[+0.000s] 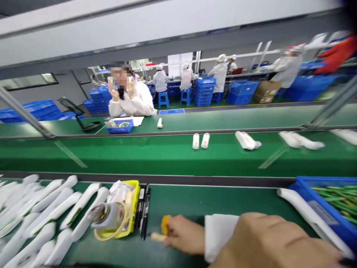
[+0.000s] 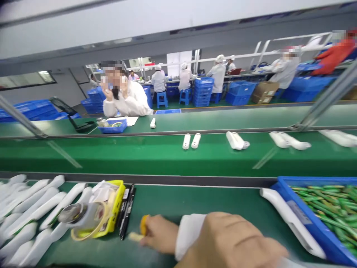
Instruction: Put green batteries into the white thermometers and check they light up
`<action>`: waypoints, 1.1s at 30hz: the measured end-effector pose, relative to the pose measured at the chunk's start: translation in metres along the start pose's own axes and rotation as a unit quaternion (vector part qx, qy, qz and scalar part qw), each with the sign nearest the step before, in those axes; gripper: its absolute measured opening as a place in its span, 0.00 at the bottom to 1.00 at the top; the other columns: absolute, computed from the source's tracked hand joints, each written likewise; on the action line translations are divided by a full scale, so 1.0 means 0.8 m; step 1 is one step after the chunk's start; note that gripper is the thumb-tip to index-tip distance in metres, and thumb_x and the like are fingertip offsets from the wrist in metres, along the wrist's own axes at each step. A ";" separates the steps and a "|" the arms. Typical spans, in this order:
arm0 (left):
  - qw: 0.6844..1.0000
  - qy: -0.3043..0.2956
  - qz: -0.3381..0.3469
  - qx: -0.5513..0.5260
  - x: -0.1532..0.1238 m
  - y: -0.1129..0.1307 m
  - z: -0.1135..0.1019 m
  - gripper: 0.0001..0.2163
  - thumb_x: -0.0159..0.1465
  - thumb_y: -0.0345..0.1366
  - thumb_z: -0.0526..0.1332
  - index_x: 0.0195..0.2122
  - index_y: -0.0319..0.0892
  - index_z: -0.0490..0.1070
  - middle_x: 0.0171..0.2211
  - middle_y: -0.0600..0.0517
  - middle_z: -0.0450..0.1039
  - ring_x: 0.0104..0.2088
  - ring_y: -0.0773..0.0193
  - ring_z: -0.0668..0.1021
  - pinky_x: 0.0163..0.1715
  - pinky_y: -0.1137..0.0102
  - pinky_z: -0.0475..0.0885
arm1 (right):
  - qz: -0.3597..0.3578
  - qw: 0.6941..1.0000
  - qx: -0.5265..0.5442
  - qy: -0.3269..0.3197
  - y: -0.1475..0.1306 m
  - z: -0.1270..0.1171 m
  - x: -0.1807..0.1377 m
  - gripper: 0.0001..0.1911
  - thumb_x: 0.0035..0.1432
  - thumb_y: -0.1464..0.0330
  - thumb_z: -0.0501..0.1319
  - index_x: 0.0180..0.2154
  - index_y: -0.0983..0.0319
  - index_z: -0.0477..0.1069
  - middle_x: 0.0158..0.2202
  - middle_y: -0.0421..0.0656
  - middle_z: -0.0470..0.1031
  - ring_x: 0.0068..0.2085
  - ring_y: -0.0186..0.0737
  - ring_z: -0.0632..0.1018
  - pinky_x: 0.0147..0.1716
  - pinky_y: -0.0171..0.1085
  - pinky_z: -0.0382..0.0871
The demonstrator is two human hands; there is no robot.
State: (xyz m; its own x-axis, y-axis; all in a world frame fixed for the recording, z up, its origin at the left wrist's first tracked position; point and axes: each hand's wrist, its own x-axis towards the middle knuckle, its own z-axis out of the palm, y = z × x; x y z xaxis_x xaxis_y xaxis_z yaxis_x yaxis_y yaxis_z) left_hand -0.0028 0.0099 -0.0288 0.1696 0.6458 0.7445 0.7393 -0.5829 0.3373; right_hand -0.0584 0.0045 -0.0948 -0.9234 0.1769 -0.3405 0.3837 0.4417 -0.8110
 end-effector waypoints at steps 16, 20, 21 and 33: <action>0.970 0.206 -0.102 -0.081 -0.003 -0.027 0.007 0.08 0.62 0.32 0.51 0.33 0.44 0.69 0.22 0.56 0.72 0.21 0.67 0.73 0.23 0.69 0.64 | 0.047 0.836 -0.459 0.296 0.106 -0.286 0.137 0.17 0.61 0.72 0.56 0.53 0.65 0.66 0.50 0.58 0.65 0.51 0.57 0.66 0.43 0.48 0.65; 0.974 0.168 -0.121 -0.093 -0.002 -0.032 -0.002 0.09 0.64 0.31 0.49 0.33 0.44 0.69 0.24 0.56 0.73 0.23 0.66 0.74 0.24 0.69 0.63 | 0.029 0.840 -0.463 0.283 0.113 -0.288 0.150 0.12 0.63 0.75 0.52 0.46 0.65 0.71 0.45 0.54 0.68 0.48 0.49 0.68 0.41 0.40 0.66; 0.976 0.159 -0.115 -0.094 -0.002 -0.034 -0.006 0.10 0.64 0.31 0.49 0.33 0.43 0.69 0.24 0.55 0.73 0.23 0.66 0.74 0.24 0.69 0.63 | 0.025 0.840 -0.461 0.285 0.112 -0.287 0.149 0.12 0.63 0.76 0.52 0.44 0.66 0.71 0.44 0.53 0.68 0.47 0.47 0.68 0.40 0.39 0.66; 0.888 0.290 -0.329 -0.136 -0.008 -0.056 -0.045 0.08 0.64 0.35 0.55 0.35 0.43 0.73 0.23 0.55 0.72 0.24 0.69 0.74 0.28 0.76 0.68 | -0.024 0.840 -0.464 0.279 0.108 -0.151 -0.110 0.14 0.62 0.72 0.56 0.50 0.61 0.67 0.41 0.45 0.68 0.45 0.39 0.71 0.39 0.33 0.71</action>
State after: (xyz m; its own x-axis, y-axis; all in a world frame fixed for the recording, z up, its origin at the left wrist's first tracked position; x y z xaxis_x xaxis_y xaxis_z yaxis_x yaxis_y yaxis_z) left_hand -0.0605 0.0138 -0.0275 -0.6639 0.5731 0.4804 0.3563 -0.3223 0.8770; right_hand 0.0552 0.1334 -0.0777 -0.8966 0.4099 0.1675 0.4144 0.9101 -0.0085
